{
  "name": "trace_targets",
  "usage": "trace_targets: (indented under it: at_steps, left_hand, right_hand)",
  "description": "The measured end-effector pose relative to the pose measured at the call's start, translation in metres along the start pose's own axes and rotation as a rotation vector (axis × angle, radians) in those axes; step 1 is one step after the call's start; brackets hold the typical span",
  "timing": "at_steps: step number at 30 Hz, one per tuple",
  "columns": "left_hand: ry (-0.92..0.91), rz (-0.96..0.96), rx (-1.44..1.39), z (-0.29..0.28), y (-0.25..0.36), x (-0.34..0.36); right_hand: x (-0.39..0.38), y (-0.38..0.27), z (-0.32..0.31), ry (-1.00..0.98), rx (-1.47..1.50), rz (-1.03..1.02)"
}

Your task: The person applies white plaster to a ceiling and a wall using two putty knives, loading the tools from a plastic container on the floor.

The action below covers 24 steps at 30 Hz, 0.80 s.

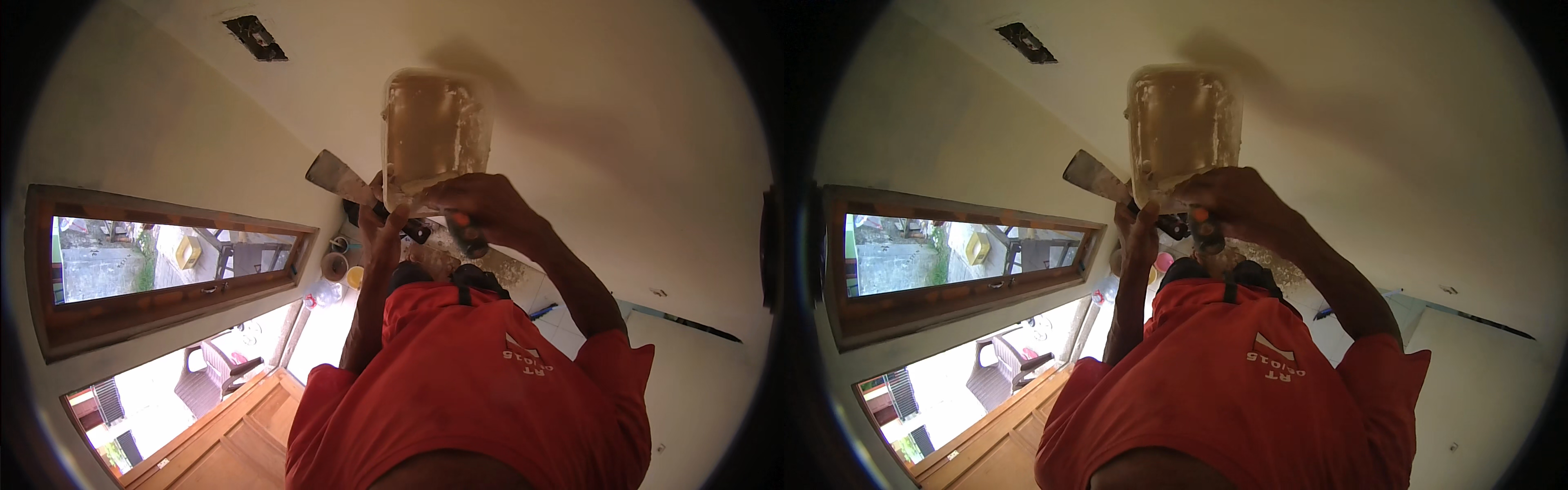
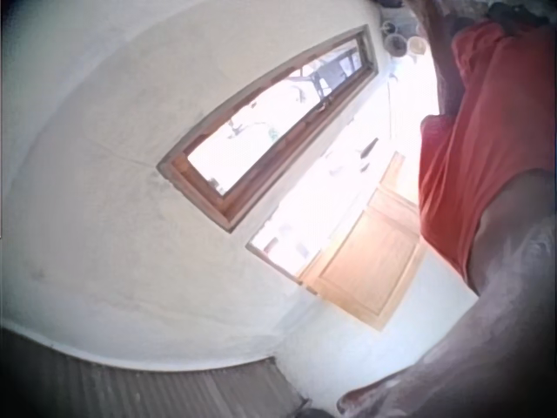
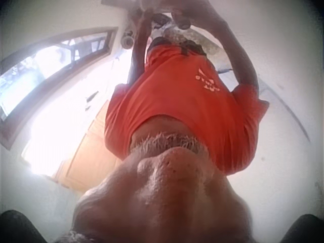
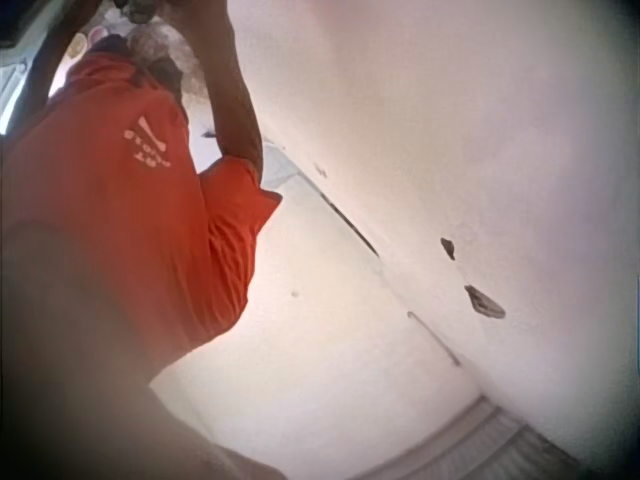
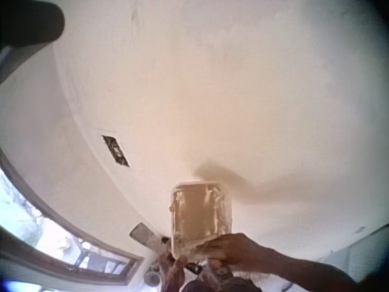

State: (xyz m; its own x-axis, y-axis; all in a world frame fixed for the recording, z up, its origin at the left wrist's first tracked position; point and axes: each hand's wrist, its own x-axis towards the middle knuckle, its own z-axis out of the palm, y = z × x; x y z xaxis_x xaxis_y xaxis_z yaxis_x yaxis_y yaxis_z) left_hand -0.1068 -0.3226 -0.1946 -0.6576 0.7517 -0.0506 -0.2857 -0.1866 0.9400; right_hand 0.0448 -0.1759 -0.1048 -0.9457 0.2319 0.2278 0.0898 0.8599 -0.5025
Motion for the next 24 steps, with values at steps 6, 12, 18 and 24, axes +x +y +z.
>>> trace_targets:
  at_steps: [6,12,18,24]
  left_hand:
    - [-0.08,0.198,0.118,0.001,0.002,0.004]
    - [0.067,0.036,-0.029,0.006,0.003,0.0]
    - [0.028,0.003,0.108,0.008,0.011,0.002]
    - [0.024,0.098,-0.055,0.014,0.012,-0.002]
  right_hand:
    - [0.042,0.002,-0.039,0.221,-0.061,0.11]
    - [0.018,0.004,-0.002,0.204,-0.022,-0.109]
    - [0.001,0.007,-0.005,0.071,0.222,0.009]
    - [0.028,0.024,-0.029,0.197,0.411,0.095]
